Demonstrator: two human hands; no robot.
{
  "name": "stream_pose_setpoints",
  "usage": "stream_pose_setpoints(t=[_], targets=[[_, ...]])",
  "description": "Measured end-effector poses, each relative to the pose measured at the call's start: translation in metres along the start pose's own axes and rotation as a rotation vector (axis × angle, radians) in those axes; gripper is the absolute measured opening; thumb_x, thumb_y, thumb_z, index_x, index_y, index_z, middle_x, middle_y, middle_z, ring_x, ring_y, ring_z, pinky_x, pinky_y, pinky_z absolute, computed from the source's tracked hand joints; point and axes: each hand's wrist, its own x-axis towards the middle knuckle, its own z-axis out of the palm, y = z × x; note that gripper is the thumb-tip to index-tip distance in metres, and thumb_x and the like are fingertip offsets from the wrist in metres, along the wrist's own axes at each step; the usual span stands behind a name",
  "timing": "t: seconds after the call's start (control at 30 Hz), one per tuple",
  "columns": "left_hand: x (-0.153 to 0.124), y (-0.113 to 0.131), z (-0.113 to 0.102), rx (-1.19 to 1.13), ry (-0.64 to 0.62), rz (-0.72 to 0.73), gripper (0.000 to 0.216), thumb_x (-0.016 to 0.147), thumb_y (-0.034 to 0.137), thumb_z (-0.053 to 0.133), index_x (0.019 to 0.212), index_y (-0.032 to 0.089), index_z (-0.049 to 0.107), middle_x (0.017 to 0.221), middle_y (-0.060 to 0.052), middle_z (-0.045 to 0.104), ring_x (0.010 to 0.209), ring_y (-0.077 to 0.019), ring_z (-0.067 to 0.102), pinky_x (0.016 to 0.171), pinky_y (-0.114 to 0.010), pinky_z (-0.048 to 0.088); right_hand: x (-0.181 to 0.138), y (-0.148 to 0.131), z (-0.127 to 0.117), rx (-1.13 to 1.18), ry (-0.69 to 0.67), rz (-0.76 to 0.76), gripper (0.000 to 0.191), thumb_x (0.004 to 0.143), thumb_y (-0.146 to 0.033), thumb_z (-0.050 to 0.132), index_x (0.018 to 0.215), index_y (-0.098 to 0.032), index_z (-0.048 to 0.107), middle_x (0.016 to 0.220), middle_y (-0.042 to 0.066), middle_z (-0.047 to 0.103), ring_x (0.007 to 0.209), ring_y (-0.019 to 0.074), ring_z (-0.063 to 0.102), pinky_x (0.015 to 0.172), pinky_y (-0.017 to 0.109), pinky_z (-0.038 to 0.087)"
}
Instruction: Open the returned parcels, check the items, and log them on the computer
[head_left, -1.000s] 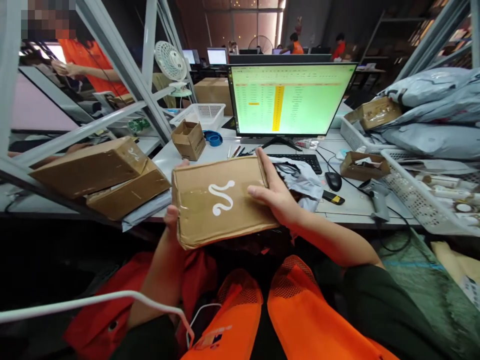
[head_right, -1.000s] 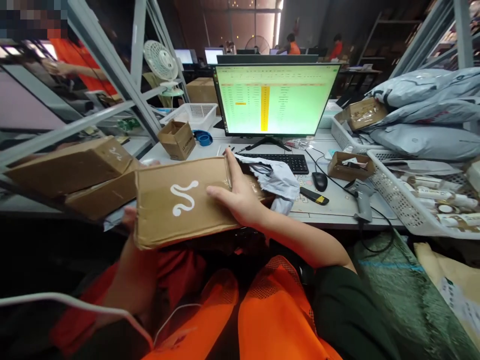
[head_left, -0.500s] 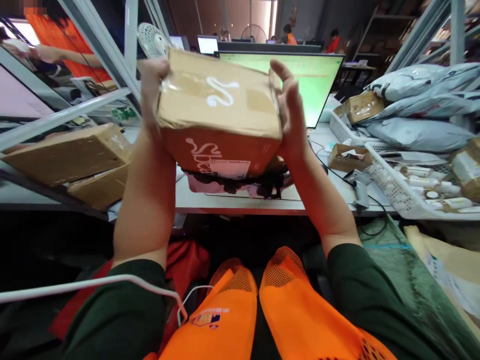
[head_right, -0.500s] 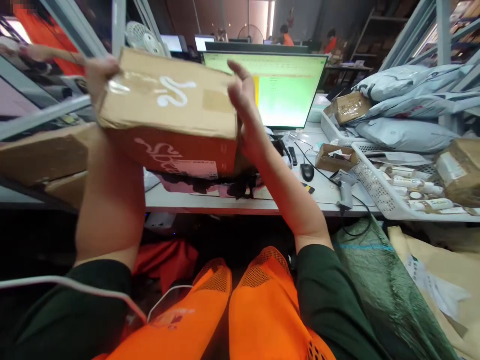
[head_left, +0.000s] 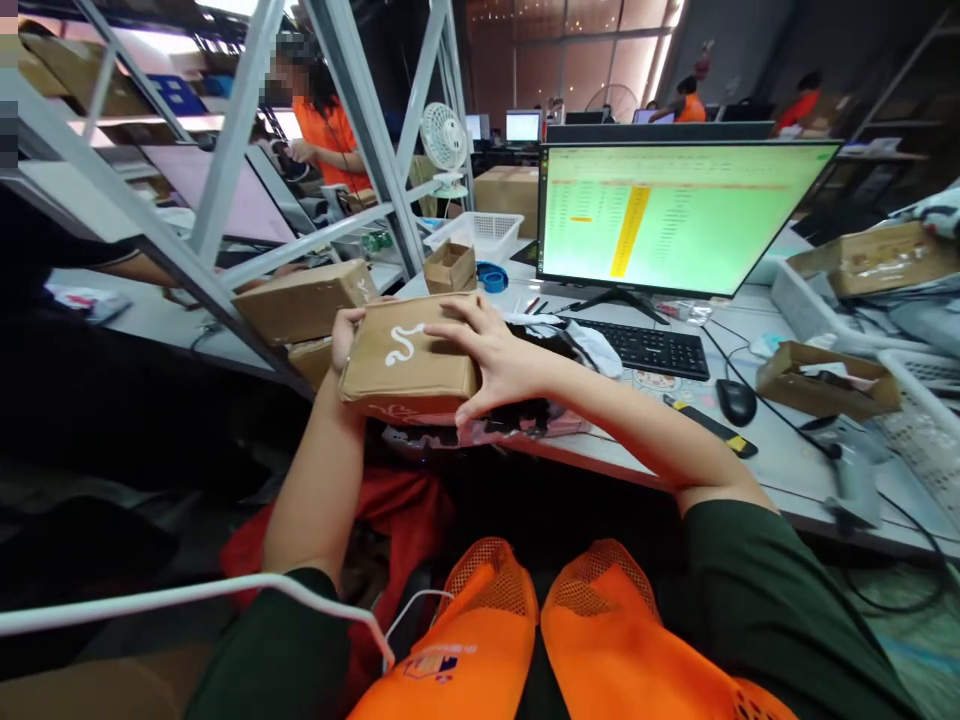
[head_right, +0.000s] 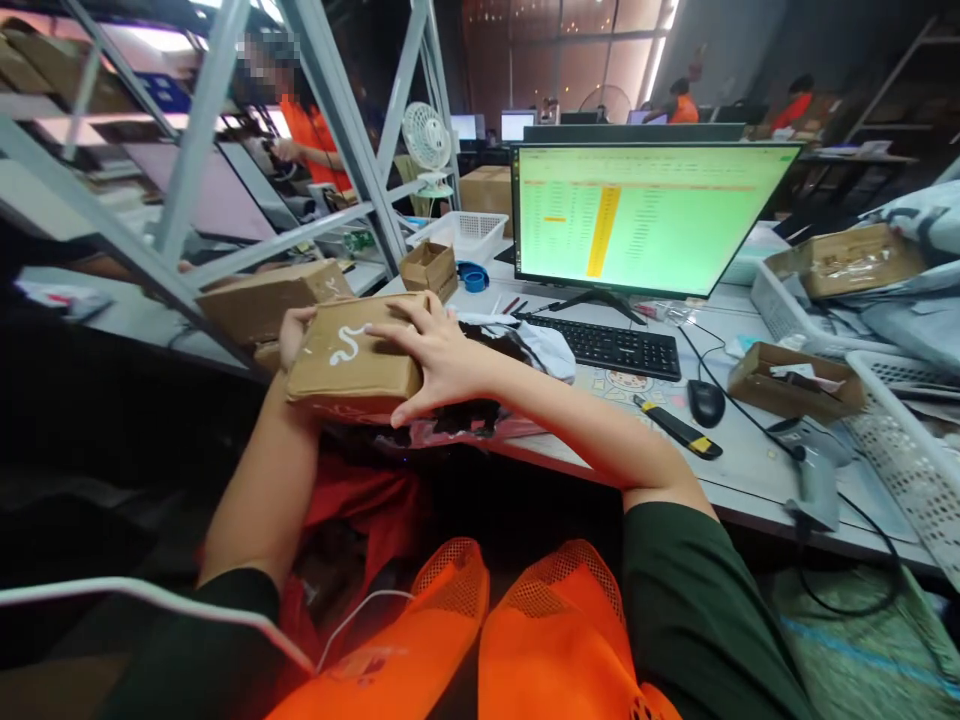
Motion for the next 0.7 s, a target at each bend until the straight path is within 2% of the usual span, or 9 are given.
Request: stream_pose_setpoints(t=[0.1, 0.17, 0.33, 0.47, 0.57, 0.7], targets=[[0.005, -0.006, -0.026, -0.055, 0.083, -0.009, 0.035, 0.090, 0.036, 0.043, 0.098, 0.016, 0.070, 0.087, -0.006, 0.077, 0.085, -0.0252, 0.071, 0.088, -0.039, 0.061, 0.015, 0.013, 0.019, 0.020, -0.079, -0.053, 0.122, 0.058, -0.084, 0.087, 0.159, -0.028, 0.050, 0.166, 0.020, 0.029, 0.156, 0.0499, 0.018, 0.125, 0.077, 0.015], [0.009, -0.011, -0.037, -0.091, 0.088, -0.009, 0.033, 0.091, 0.038, 0.044, 0.094, 0.017, 0.069, 0.085, -0.006, 0.076, 0.085, -0.0257, 0.072, 0.084, -0.038, 0.062, 0.025, 0.016, 0.023, 0.013, -0.127, -0.071, 0.116, 0.059, -0.083, 0.088, 0.156, -0.029, 0.054, 0.167, 0.019, 0.031, 0.154, 0.0503, 0.020, 0.124, 0.077, 0.018], [0.015, -0.019, -0.053, -0.146, 0.031, -0.047, 0.026, 0.090, 0.042, 0.055, 0.094, 0.019, 0.067, 0.087, -0.003, 0.075, 0.088, -0.0262, 0.073, 0.088, -0.040, 0.062, 0.046, 0.007, -0.001, -0.088, -0.251, -0.054, 0.112, 0.062, -0.081, 0.087, 0.155, -0.027, 0.057, 0.168, 0.020, 0.031, 0.153, 0.0483, 0.028, 0.125, 0.072, 0.026], [0.021, -0.031, -0.054, -0.205, -0.008, -0.065, 0.029, 0.090, 0.045, 0.056, 0.097, 0.019, 0.067, 0.092, -0.005, 0.076, 0.101, -0.0319, 0.074, 0.096, -0.045, 0.061, 0.061, -0.008, -0.016, -0.204, -0.421, 0.033, 0.119, 0.063, -0.085, 0.082, 0.161, -0.026, 0.050, 0.171, 0.020, 0.030, 0.153, 0.0553, 0.028, 0.123, 0.077, 0.024], [0.026, -0.043, -0.053, -0.161, -0.022, 0.004, 0.029, 0.090, 0.048, 0.059, 0.098, 0.020, 0.066, 0.096, -0.006, 0.077, 0.113, -0.0347, 0.072, 0.104, -0.047, 0.058, 0.077, -0.008, 0.001, -0.261, -0.471, 0.072, 0.124, 0.062, -0.088, 0.079, 0.162, -0.021, 0.047, 0.173, 0.021, 0.029, 0.157, 0.0592, 0.019, 0.123, 0.081, 0.015], [0.031, -0.054, -0.055, -0.036, -0.059, 0.056, 0.036, 0.090, 0.056, 0.060, 0.105, 0.023, 0.065, 0.108, -0.007, 0.077, 0.123, -0.0368, 0.070, 0.109, -0.052, 0.056, 0.102, 0.014, 0.041, -0.208, -0.415, 0.085, 0.125, 0.061, -0.083, 0.083, 0.165, -0.026, 0.042, 0.175, 0.017, 0.026, 0.160, 0.0563, 0.017, 0.126, 0.079, 0.012]])
